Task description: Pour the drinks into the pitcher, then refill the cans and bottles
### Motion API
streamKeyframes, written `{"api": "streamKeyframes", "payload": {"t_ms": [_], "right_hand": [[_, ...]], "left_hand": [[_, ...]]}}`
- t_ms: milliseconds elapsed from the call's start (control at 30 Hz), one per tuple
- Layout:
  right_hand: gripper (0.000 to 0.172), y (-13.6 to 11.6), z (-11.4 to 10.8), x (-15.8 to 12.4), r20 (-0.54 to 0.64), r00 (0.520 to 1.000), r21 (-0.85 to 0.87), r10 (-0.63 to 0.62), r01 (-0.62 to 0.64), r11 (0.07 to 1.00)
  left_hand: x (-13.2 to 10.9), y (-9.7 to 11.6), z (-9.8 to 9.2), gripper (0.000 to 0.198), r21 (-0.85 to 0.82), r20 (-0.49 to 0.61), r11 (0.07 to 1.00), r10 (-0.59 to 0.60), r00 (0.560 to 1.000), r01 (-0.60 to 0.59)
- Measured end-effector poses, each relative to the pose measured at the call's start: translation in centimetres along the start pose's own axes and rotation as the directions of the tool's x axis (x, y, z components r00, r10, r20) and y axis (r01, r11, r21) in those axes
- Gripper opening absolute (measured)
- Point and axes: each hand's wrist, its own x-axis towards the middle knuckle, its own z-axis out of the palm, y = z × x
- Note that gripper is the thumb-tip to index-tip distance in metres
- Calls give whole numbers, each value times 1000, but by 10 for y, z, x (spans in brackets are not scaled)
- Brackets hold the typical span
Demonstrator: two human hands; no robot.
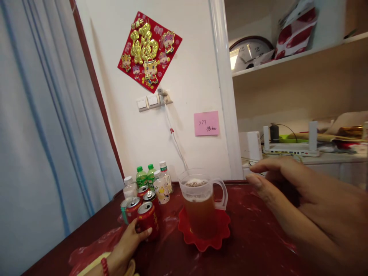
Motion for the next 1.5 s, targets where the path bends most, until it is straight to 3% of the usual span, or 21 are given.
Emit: {"api": "streamKeyframes", "payload": {"t_ms": [133,300,433,733,800,900,1000,1200,1400,1500], "right_hand": [[22,0,1,1,17,1000,8,-10,9,1000],[24,-4,0,7,16,999,-2,-30,30,1000],[23,-3,-1,8,40,999,3,-27,27,1000],[30,-2,1,6,75,997,11,32,-33,999],[37,3,7,4,101,995,-13,20,-18,1000],[49,12,21,-1,87,996,-79,28,-21,997],[53,22,36,-8,59,995,-92,78,-73,993],[60,23,56,-15,137,957,132,256,-274,953],[60,10,65,-19,185,909,325,373,-415,850],[64,6,67,-23,219,885,339,412,-465,818]], "left_hand": [[5,-2,-2,81,-31,-92,999,13,996,-16],[15,-10,-11,84,-58,-118,998,3,993,-10],[18,-10,-16,75,-47,-158,998,21,987,-29],[-4,21,-17,53,52,-318,995,95,943,-82],[-16,34,-10,55,34,-273,994,111,955,-106],[-36,56,9,60,10,-122,988,153,981,-153],[-54,79,34,58,-11,5,977,213,977,-213],[-69,115,82,65,-111,136,915,402,906,-389],[-68,131,110,70,-251,192,885,442,876,-392],[-71,140,117,72,-373,239,874,415,878,-312]]}}
